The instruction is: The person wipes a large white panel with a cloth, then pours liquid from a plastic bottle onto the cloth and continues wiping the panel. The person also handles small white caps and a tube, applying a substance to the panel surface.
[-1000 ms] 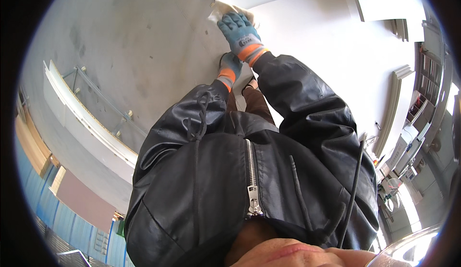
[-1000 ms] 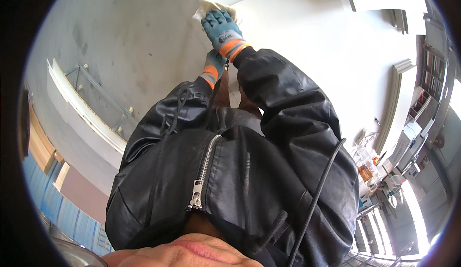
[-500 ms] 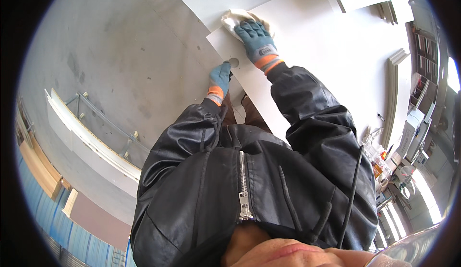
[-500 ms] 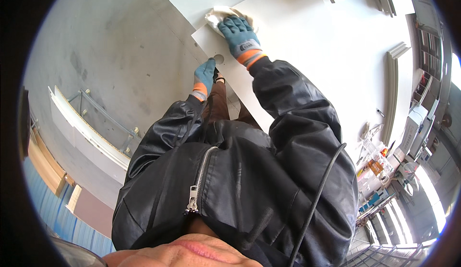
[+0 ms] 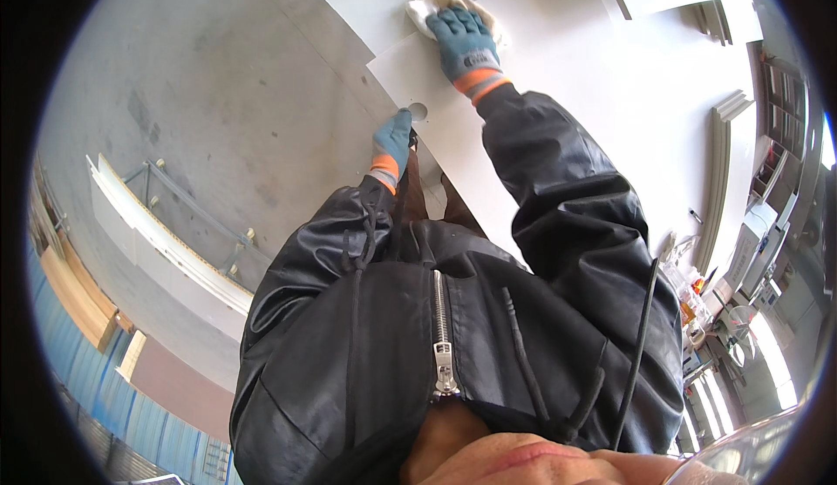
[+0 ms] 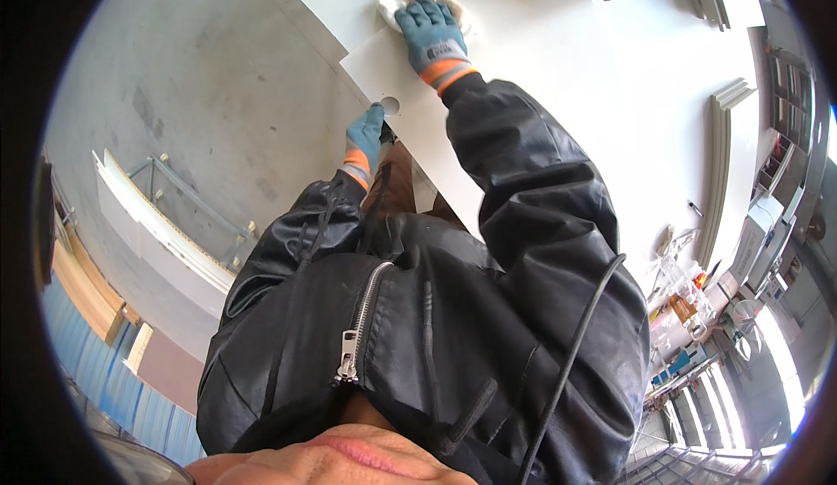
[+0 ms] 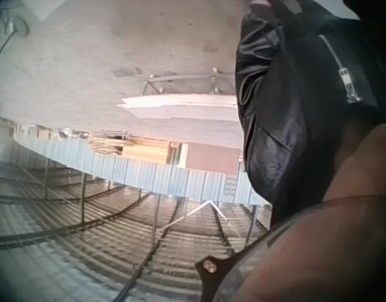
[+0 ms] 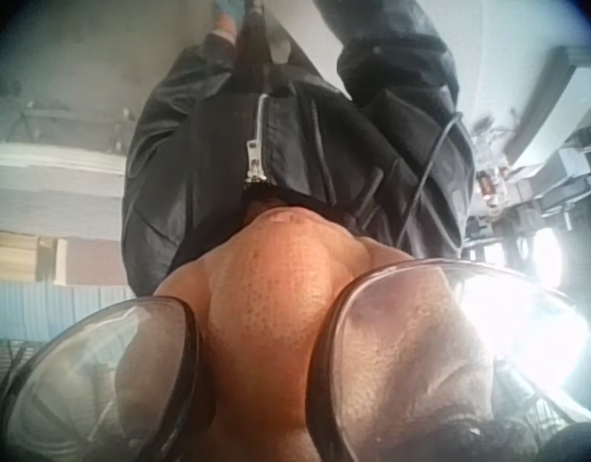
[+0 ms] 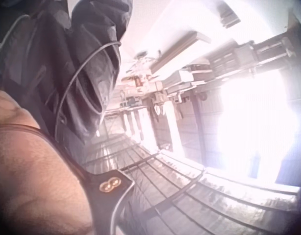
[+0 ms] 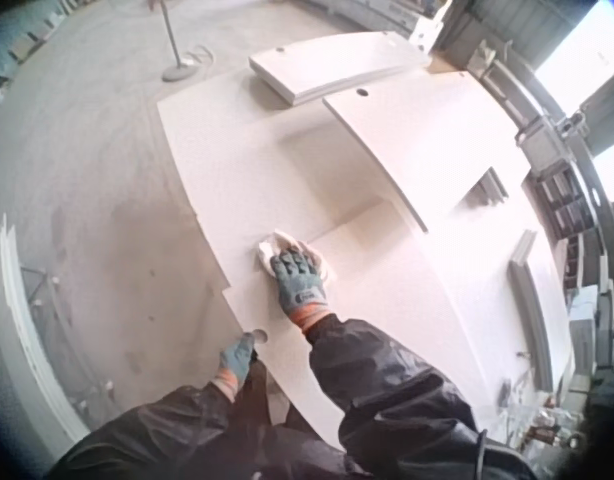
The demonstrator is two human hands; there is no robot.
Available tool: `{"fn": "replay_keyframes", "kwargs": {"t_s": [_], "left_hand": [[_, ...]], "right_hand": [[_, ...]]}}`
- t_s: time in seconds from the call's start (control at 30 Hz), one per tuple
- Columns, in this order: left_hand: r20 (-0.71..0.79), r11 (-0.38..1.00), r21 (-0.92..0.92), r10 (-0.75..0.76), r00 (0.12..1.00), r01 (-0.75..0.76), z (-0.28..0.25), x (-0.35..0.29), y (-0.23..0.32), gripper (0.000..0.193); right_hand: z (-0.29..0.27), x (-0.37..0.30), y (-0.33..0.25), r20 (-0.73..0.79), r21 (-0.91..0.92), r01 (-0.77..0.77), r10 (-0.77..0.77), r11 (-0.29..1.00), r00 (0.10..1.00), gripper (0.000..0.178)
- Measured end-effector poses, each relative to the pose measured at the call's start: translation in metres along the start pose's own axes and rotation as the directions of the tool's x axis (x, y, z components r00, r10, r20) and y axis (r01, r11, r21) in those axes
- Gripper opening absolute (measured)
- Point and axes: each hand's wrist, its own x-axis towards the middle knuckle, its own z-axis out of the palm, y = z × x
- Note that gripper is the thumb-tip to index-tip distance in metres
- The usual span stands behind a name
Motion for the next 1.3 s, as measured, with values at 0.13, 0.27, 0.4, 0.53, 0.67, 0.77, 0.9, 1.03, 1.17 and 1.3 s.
{"fn": "replay_keyframes", "kwargs": {"t_s": [0.13, 0.27, 0.4, 0.53, 0.67, 0.77, 0.9, 1.03, 1.17, 1.3], "left_hand": [[0.013, 0.992, -0.086, -0.096, 0.995, 0.097, 0.001, -0.005, 0.014, 0.042], [0.016, 0.989, -0.097, -0.111, 0.994, 0.112, -0.001, -0.002, 0.009, 0.041], [0.033, 0.994, -0.044, -0.098, 0.995, 0.099, -0.004, 0.0, 0.006, 0.041], [0.038, 0.995, -0.051, -0.086, 0.996, 0.088, -0.006, 0.003, 0.001, 0.041], [0.026, 0.978, -0.111, -0.176, 0.984, 0.178, -0.001, -0.002, 0.014, 0.039], [0.076, 0.974, -0.069, -0.211, 0.975, 0.216, -0.009, 0.006, 0.001, 0.035], [0.061, 0.976, -0.037, -0.211, 0.976, 0.213, -0.01, 0.007, -0.005, 0.035], [0.058, 0.977, -0.034, -0.21, 0.976, 0.212, -0.013, 0.013, -0.011, 0.035], [0.039, 0.991, -0.032, -0.132, 0.99, 0.133, -0.007, 0.004, 0.001, 0.035], [0.055, 0.972, -0.085, -0.217, 0.975, 0.221, -0.005, 0.003, 0.002, 0.035]], "right_hand": [[0.009, 0.001, 0.002, -0.055, 0.073, -0.043, 0.047, 0.996, 0.997, 0.041], [-0.001, -0.025, -0.001, -0.016, 0.066, 0.035, -0.034, 0.997, 0.999, 0.042], [-0.001, 0.012, 0.02, -0.097, 0.077, -0.016, 0.023, 0.997, 0.995, 0.036], [0.002, -0.002, 0.005, -0.061, 0.08, -0.089, 0.094, 0.993, 0.994, 0.039], [0.007, -0.024, 0.007, -0.009, 0.072, -0.022, 0.023, 0.997, 1.0, 0.042], [0.007, 0.004, 0.044, -0.11, 0.065, -0.058, 0.065, 0.996, 0.992, 0.039], [0.002, 0.012, 0.069, -0.135, 0.036, -0.133, 0.137, 0.99, 0.981, 0.039], [0.006, -0.018, 0.045, -0.057, -0.011, -0.08, 0.079, 0.997, 0.995, 0.042], [-0.008, 0.008, 0.087, -0.183, -0.006, -0.073, 0.071, 0.997, 0.981, 0.038], [-0.004, 0.014, 0.098, -0.236, -0.057, -0.162, 0.144, 0.985, 0.961, 0.035]]}}
